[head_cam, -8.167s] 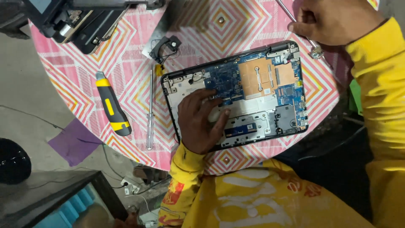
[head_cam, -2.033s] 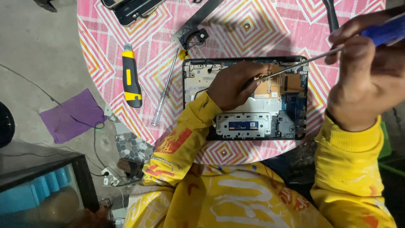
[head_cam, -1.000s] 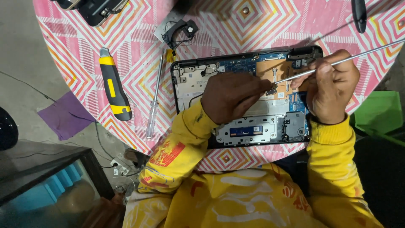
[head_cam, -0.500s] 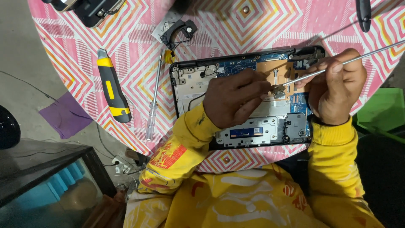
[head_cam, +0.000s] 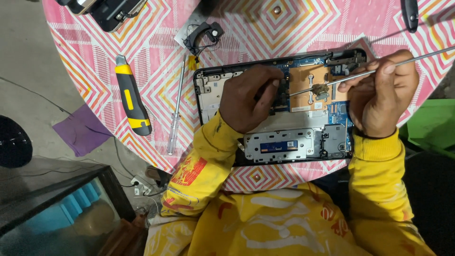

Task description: Using a screwdriver to secure internal components inside a laptop chassis during a repair process.

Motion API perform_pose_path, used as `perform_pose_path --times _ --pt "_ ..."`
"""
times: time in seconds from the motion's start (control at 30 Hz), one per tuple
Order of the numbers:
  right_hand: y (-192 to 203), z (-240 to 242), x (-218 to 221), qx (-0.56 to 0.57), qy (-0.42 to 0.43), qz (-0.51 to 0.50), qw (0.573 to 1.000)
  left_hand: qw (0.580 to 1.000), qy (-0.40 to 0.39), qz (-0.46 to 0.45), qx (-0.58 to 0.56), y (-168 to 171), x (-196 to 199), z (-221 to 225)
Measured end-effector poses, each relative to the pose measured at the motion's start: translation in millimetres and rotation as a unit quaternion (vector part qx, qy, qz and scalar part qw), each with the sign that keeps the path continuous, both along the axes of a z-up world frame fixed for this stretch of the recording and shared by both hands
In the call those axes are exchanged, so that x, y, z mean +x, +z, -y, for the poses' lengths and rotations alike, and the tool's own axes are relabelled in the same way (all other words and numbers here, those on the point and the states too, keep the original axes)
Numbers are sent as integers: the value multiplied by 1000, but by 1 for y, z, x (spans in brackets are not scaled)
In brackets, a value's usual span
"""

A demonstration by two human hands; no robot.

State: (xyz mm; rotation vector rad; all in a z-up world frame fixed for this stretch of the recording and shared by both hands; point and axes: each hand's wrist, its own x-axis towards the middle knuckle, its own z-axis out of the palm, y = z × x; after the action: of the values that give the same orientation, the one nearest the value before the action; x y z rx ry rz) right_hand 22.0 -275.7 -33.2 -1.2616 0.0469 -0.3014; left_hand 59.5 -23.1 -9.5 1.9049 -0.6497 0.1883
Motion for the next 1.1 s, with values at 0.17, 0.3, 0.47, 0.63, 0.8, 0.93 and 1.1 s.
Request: perform_pose_path --times 0.17,0.3,0.47,0.63,0.8,0.93,1.1 --pt "-1 1 1 -5 -5 5 1000 999 -24 -2 -40 9 2 -4" --pt "-1 1 2 -1 -6 5 1000 995 -74 7 -68 1 2 -5" --pt "2 -1 3 -8 -9 2 1000 994 -76 11 -79 -1 2 -5" --pt "1 3 0 -22 6 -5 1000 993 -82 12 -79 4 2 -5" --pt "4 1 1 -52 -6 -6 999 988 -122 11 -96 4 1 -3" --pt "5 0 2 -46 -7 -3 999 987 -138 28 -82 2 1 -2" --pt "6 0 3 -57 -5 4 998 984 -149 31 -98 0 1 -2"
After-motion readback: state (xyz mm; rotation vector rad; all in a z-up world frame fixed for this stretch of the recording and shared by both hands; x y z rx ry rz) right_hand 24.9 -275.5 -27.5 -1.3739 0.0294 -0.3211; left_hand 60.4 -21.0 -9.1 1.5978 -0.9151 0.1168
